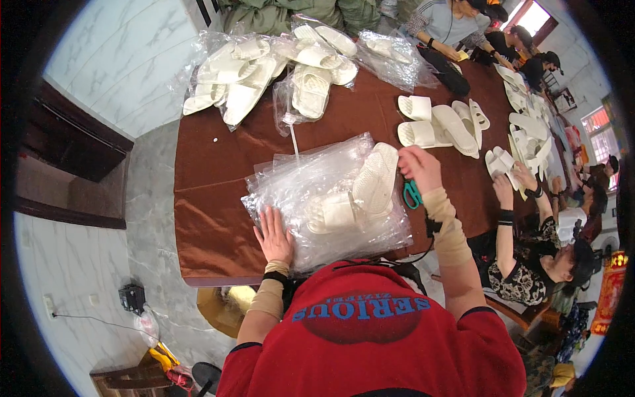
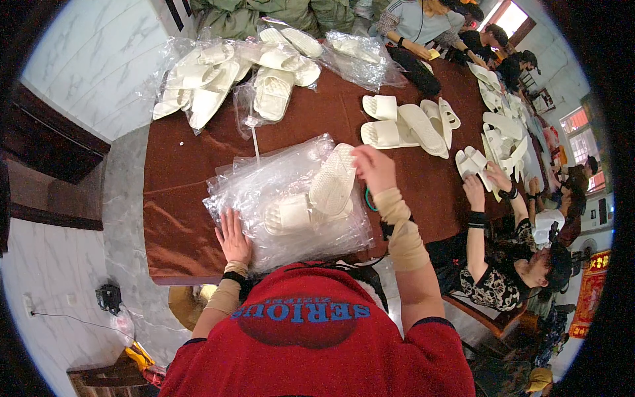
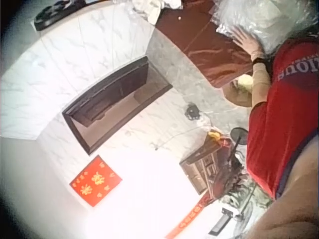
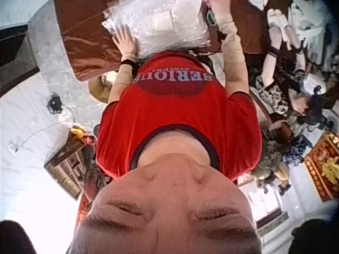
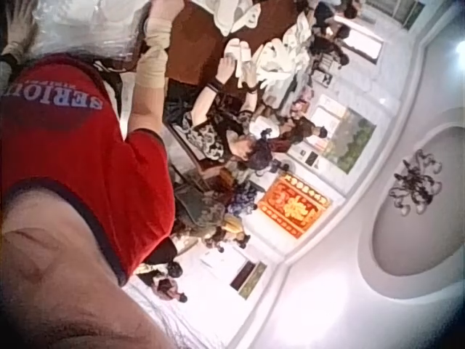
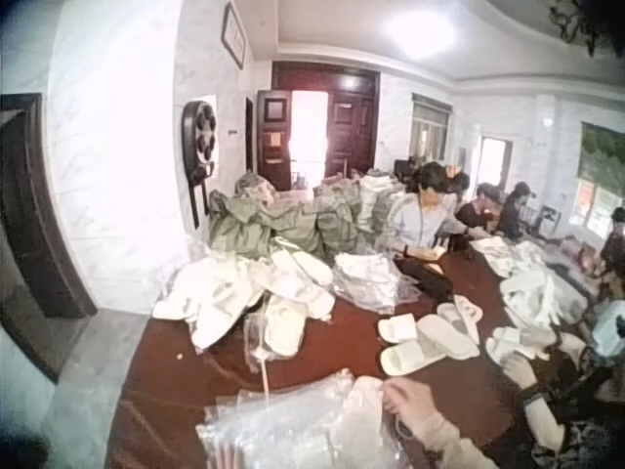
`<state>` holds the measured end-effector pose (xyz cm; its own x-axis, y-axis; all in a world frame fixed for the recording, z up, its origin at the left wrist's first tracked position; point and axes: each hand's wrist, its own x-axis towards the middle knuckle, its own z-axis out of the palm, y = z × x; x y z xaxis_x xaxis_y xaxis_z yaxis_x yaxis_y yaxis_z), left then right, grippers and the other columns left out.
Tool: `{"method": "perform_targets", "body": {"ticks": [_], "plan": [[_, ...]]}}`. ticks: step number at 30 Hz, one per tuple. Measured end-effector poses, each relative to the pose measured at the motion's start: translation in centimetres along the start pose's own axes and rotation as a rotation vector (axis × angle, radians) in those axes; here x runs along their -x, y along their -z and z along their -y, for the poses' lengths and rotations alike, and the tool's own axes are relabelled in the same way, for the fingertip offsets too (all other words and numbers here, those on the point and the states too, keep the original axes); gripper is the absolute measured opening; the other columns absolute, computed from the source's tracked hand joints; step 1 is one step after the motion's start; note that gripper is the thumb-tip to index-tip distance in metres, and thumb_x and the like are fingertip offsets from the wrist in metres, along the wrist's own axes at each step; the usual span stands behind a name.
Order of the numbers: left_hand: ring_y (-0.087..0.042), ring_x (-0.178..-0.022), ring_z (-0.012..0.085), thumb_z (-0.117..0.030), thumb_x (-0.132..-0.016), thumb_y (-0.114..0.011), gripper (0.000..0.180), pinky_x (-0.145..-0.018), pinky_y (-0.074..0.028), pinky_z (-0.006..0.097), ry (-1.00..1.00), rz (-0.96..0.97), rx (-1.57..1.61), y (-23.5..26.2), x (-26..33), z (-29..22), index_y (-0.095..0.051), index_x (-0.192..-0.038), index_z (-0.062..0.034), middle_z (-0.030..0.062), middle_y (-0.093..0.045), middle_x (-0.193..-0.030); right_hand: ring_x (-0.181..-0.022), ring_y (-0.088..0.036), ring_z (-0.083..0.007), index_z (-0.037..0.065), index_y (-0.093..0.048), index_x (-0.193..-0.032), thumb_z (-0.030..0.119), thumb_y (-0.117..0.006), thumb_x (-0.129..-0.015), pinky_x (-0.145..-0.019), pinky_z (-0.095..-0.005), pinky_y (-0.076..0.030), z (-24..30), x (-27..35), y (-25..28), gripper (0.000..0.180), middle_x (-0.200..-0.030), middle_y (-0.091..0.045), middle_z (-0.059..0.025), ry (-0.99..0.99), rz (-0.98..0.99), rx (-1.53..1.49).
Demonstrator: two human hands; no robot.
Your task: The recorder gathers white slide sandals from a pile, places them into clear plastic bags, and organizes the bags.
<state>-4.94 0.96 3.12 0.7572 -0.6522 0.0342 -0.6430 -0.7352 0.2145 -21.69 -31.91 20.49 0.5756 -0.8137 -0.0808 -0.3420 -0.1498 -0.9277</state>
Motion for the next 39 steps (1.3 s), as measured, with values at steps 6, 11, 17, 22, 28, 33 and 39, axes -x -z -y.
{"method": "perform_targets", "body": {"ticks": [6, 11, 17, 22, 28, 33, 39], "plan": [[-0.012, -0.145, 0.0259, -0.023, -0.08, -0.059, 0.075, -0.114, -0.01, 0.053, 0.003, 0.011, 0.014, -0.3, -0.5, 0.1, -0.027, -0.147, -0.0135, 0.0049, -0.018, -0.156, -0.065, -0.064, -0.0139, 0.004, -0.065, -0.096, 0.033, -0.064, -0.084, -0.049, -0.0287, -0.05, -12.1, -3.3, 0.4, 0.032, -0.079, -0.067, -0.0045, -0.386, 0.123, 0.281], [-0.012, -0.145, 0.0257, -0.022, -0.08, -0.059, 0.075, -0.114, -0.01, 0.053, -0.022, -0.039, 0.035, -0.3, -0.5, 0.1, -0.027, -0.147, -0.0134, 0.0046, -0.018, -0.156, -0.055, -0.051, -0.0115, 0.012, -0.06, -0.088, 0.04, -0.071, -0.079, -0.043, -0.0288, -0.038, -15.4, -4.1, -1.8, 0.032, -0.07, -0.057, 0.0003, -0.741, 0.231, -0.431], [-0.011, -0.145, 0.025, -0.014, -0.076, -0.056, 0.077, -0.115, -0.008, 0.052, -0.001, 0.036, 0.022, -0.7, 0.0, 0.3, -0.028, -0.147, -0.0112, 0.0049, -0.017, -0.157, -0.094, -0.058, -0.0169, 0.008, -0.057, -0.121, 0.043, -0.071, -0.079, -0.072, -0.0335, -0.046, -13.6, -2.3, -3.4, 0.056, -0.108, -0.062, -0.0042, -0.392, 0.384, -0.207], [-0.01, -0.145, 0.025, -0.015, -0.076, -0.054, 0.07, -0.115, -0.007, 0.052, -0.039, 0.003, -0.022, -1.7, -0.2, 1.0, -0.035, -0.142, -0.0069, 0.006, -0.017, -0.156, -0.111, -0.055, -0.0213, 0.0, -0.052, -0.129, 0.044, -0.067, -0.084, -0.093, -0.0339, -0.044, -12.9, -1.7, -4.2, 0.065, -0.123, -0.059, -0.0091, -0.352, 0.589, -0.089], [-0.012, -0.145, 0.0253, -0.031, -0.086, -0.051, 0.064, -0.115, -0.008, 0.052, -0.03, -0.011, -0.019, -2.1, -0.3, 1.0, -0.034, -0.143, -0.0068, 0.0079, -0.022, -0.154, -0.102, -0.059, -0.0189, 0.002, -0.053, -0.129, 0.048, -0.065, -0.083, -0.083, -0.0324, -0.049, -12.0, -2.3, -4.3, 0.066, -0.119, -0.06, -0.0095, -0.433, 0.642, -0.011], [-0.015, -0.144, 0.0268, -0.033, -0.087, -0.052, 0.065, -0.115, -0.009, 0.052, -0.045, 0.003, -0.005, -1.8, 0.0, 1.0, -0.033, -0.144, -0.0087, 0.0059, -0.021, -0.155, -0.084, -0.063, -0.0163, 0.009, -0.054, -0.127, 0.058, -0.063, -0.077, -0.061, -0.0302, -0.051, -8.1, 0.7, -3.6, 0.07, -0.109, -0.063, -0.0062, -0.508, 0.581, 0.011], [-0.014, -0.144, 0.026, -0.037, -0.09, -0.05, 0.06, -0.114, -0.01, 0.055, -0.043, 0.033, -0.057, -1.2, -0.1, 0.5, -0.037, -0.142, -0.0106, 0.0065, -0.025, -0.153, -0.1, -0.062, -0.023, 0.0, -0.053, -0.125, 0.032, -0.067, -0.085, -0.08, -0.0384, -0.053, -11.3, 1.7, -1.2, 0.054, -0.116, -0.061, -0.012, -0.526, 0.453, -0.592]]}}
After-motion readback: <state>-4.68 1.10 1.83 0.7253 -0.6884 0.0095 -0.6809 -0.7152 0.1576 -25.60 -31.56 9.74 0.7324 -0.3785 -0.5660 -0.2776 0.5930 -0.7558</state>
